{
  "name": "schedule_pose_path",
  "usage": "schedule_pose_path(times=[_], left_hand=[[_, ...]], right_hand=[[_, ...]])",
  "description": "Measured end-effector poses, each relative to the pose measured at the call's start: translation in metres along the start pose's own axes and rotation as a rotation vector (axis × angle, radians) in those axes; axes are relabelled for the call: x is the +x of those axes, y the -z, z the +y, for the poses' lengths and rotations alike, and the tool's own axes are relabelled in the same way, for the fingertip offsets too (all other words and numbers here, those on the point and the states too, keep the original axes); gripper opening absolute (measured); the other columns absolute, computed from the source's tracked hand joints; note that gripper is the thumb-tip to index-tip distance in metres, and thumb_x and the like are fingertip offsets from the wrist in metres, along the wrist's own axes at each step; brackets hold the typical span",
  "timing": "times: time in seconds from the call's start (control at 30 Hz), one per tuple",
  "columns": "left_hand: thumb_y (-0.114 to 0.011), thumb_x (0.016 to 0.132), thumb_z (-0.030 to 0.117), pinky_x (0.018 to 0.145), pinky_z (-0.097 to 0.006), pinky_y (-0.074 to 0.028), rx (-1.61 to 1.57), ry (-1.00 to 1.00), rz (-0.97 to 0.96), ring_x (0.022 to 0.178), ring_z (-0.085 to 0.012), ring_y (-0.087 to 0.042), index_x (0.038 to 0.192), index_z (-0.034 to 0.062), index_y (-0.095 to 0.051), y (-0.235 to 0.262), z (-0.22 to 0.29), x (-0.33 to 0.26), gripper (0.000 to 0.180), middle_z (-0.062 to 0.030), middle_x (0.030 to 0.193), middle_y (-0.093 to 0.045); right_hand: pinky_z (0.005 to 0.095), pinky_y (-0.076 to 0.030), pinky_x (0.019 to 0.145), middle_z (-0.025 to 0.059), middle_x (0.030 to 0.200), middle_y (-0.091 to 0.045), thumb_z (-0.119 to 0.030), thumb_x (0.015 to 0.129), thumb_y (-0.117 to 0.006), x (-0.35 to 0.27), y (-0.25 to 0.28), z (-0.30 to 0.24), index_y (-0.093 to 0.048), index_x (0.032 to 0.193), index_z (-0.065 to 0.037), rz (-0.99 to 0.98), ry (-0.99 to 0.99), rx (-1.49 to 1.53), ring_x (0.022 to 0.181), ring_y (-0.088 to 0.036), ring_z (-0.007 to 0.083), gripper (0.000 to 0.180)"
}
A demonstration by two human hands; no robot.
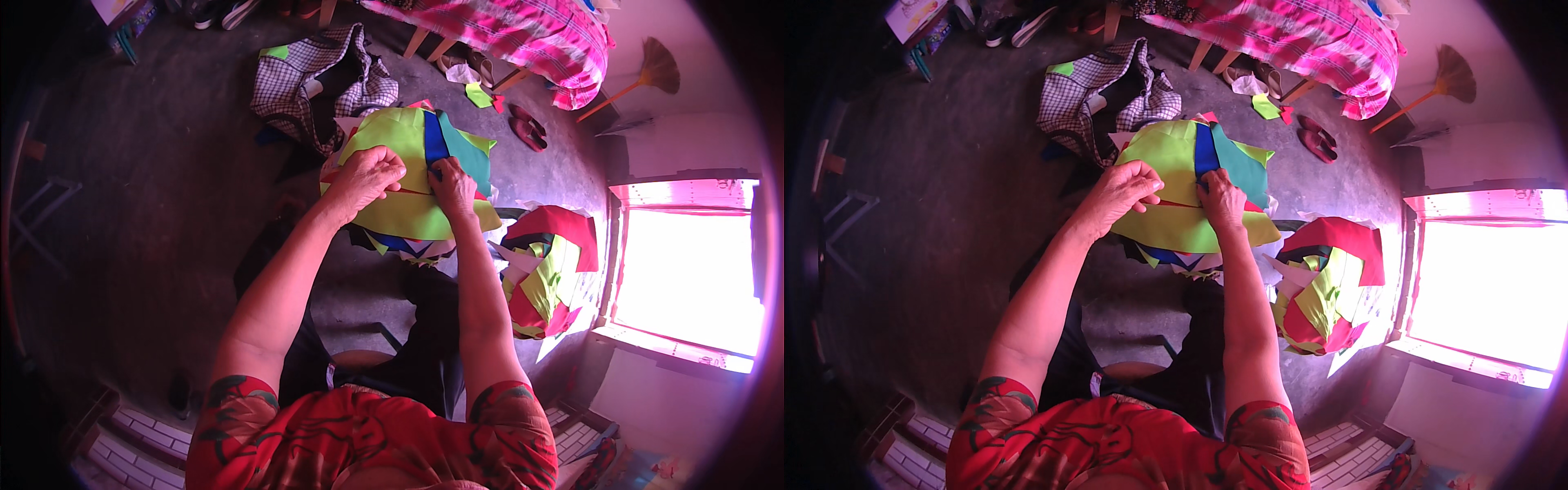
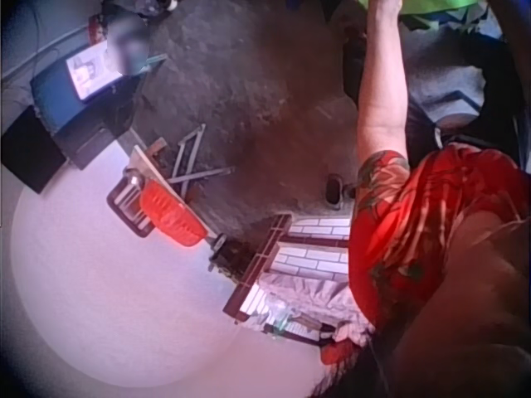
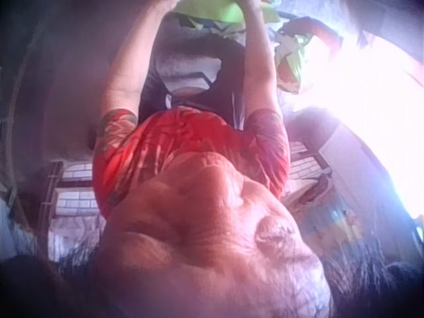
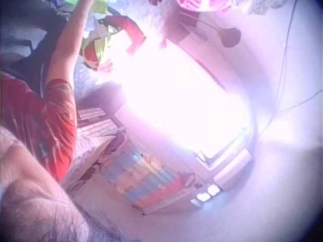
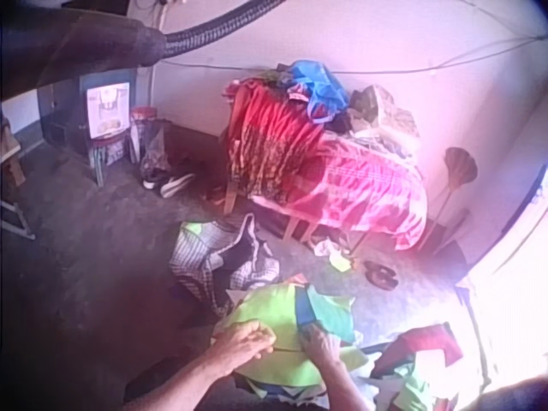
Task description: The person sits on the floor and sorts through a pile of colorful fabric pieces, picking up individual pieces, unfolding them, and placing them into separate stacks. The person handles red, green, blue, and patterned fabric pieces by hand.
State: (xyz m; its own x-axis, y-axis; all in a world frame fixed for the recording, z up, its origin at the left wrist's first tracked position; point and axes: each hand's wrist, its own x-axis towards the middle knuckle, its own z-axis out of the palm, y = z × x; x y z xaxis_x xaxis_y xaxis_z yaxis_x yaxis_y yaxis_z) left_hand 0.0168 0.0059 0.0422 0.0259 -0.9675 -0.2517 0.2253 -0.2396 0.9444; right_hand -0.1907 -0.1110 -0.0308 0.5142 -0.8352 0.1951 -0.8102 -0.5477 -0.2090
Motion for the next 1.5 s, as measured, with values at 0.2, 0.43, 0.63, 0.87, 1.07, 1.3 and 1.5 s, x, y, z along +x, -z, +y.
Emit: schedule_pose_path(times=[0.2,0.43,0.63,0.87,1.07,1.3,1.5], left_hand=[[-0.059,0.087,0.024,0.060,-0.021,-0.046,-0.003,-0.007,0.006,0.074,-0.0085,-0.059,0.087,0.0043,-0.059,0.001,-0.002,0.001,0.020,0.0003,0.082,-0.059],[-0.059,0.087,0.024,0.059,-0.022,-0.046,0.006,-0.001,0.012,0.074,-0.0087,-0.060,0.087,0.0042,-0.059,-0.001,0.000,0.001,0.020,0.0001,0.083,-0.059],[-0.059,0.087,0.023,0.060,-0.022,-0.047,0.006,-0.011,0.012,0.074,-0.0090,-0.060,0.087,0.0037,-0.059,0.000,-0.001,0.001,0.019,-0.0001,0.082,-0.059],[-0.059,0.085,0.021,0.058,-0.022,-0.045,-0.045,-0.045,0.016,0.069,-0.0073,-0.058,0.088,0.0032,-0.058,-0.008,0.003,-0.003,0.018,-0.0007,0.079,-0.059],[-0.064,0.084,0.030,0.071,-0.025,-0.048,0.213,-0.076,-0.068,0.089,-0.0100,-0.060,0.100,0.0029,-0.059,-0.014,-0.007,0.002,0.032,-0.0027,0.088,-0.062],[-0.074,0.076,0.033,0.092,-0.029,-0.041,0.063,-0.024,-0.380,0.111,-0.0189,-0.052,0.121,-0.0038,-0.047,-0.034,-0.019,-0.007,0.065,-0.0136,0.121,-0.053],[-0.073,0.073,0.014,0.081,-0.025,-0.044,0.139,0.089,-0.439,0.088,-0.0095,-0.056,0.106,-0.0015,-0.059,-0.020,-0.028,0.007,0.039,-0.0026,0.096,-0.063]], right_hand=[[0.0414,-0.047,0.062,0.0062,0.087,-0.058,-0.024,0.076,-0.064,0.001,0.004,-0.004,-0.061,0.084,-0.013,0.015,-0.041,0.047,0.074,-0.060,0.0309,0.014],[0.0415,-0.048,0.068,0.0118,0.088,-0.061,-0.023,0.078,-0.062,0.003,0.001,-0.010,-0.061,0.086,-0.008,0.004,-0.133,0.256,0.078,-0.061,0.0336,0.017],[0.0396,-0.048,0.070,0.0119,0.089,-0.063,-0.024,0.079,-0.062,0.001,0.003,-0.013,-0.064,0.086,-0.007,-0.021,-0.152,0.283,0.079,-0.062,0.0315,0.019],[0.0240,-0.046,0.064,0.0054,0.078,-0.062,-0.015,0.083,-0.066,-0.001,0.079,-0.020,-0.064,0.089,-0.004,0.334,-0.388,0.857,0.071,-0.058,0.0119,0.012],[0.0267,-0.050,0.058,0.0052,0.080,-0.061,-0.018,0.087,-0.062,-0.055,0.099,-0.038,-0.059,0.096,-0.009,0.293,-0.695,1.752,0.069,-0.060,0.0141,0.013],[0.0298,-0.052,0.069,0.0050,0.088,-0.062,-0.024,0.088,-0.060,-0.089,0.069,-0.093,-0.056,0.099,-0.010,-0.014,-0.750,1.943,0.078,-0.062,0.0156,0.019],[0.0324,-0.054,0.066,0.0055,0.091,-0.061,-0.027,0.089,-0.059,-0.079,0.057,-0.070,-0.053,0.108,-0.010,0.073,-0.779,1.980,0.080,-0.063,0.0178,0.027]])
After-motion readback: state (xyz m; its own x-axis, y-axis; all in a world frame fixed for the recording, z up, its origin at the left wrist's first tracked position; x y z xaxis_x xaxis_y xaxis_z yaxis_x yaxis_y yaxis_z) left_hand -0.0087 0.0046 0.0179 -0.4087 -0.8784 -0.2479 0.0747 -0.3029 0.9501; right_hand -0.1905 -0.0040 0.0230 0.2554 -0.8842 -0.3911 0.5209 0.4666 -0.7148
